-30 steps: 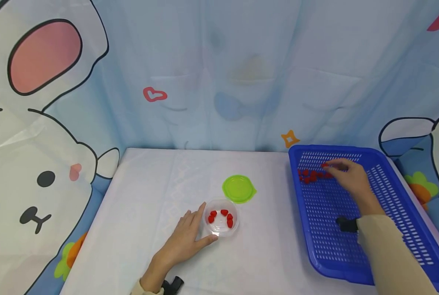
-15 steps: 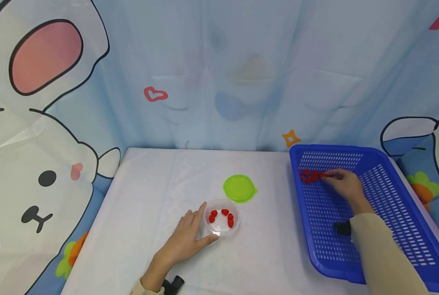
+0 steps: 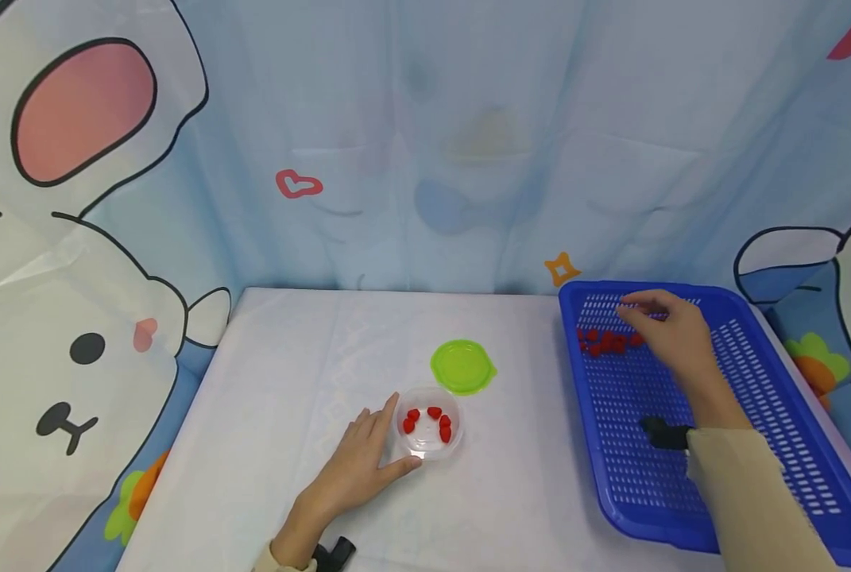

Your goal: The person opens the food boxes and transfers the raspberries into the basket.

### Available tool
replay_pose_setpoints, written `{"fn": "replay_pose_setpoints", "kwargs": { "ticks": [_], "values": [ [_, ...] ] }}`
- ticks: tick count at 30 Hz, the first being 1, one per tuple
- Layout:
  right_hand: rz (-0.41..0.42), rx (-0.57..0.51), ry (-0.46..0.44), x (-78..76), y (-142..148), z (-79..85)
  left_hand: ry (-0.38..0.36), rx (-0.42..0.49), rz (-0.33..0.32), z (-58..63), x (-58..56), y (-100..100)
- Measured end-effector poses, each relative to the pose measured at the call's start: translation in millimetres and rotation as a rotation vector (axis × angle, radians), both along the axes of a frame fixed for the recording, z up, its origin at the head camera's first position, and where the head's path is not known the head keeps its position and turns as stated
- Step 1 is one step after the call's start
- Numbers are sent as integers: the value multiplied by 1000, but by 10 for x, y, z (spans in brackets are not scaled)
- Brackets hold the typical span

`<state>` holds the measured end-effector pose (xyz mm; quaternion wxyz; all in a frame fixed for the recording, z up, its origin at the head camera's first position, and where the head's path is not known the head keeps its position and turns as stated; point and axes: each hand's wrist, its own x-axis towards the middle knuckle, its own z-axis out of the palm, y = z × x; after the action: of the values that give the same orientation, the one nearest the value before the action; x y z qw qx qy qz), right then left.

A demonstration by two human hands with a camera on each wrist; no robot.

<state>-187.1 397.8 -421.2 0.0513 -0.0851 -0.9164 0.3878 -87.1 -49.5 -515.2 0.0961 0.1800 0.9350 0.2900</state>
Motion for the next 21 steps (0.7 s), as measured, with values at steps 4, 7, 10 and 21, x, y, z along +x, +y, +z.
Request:
{"fn": "replay_pose_setpoints", "kwargs": {
  "ticks": [4, 7, 10, 21],
  "values": [
    [65, -36, 3, 181, -320, 311, 0, 7, 2, 5, 1, 0],
    [122, -42, 24, 304, -570, 462, -1, 7, 0, 6, 2, 1],
    [191, 3, 108, 396, -813, 532, 1, 6, 0, 8, 1, 2],
    [347, 5, 231, 545, -1513, 447, 22, 2, -2, 11, 10, 4]
  ]
}}
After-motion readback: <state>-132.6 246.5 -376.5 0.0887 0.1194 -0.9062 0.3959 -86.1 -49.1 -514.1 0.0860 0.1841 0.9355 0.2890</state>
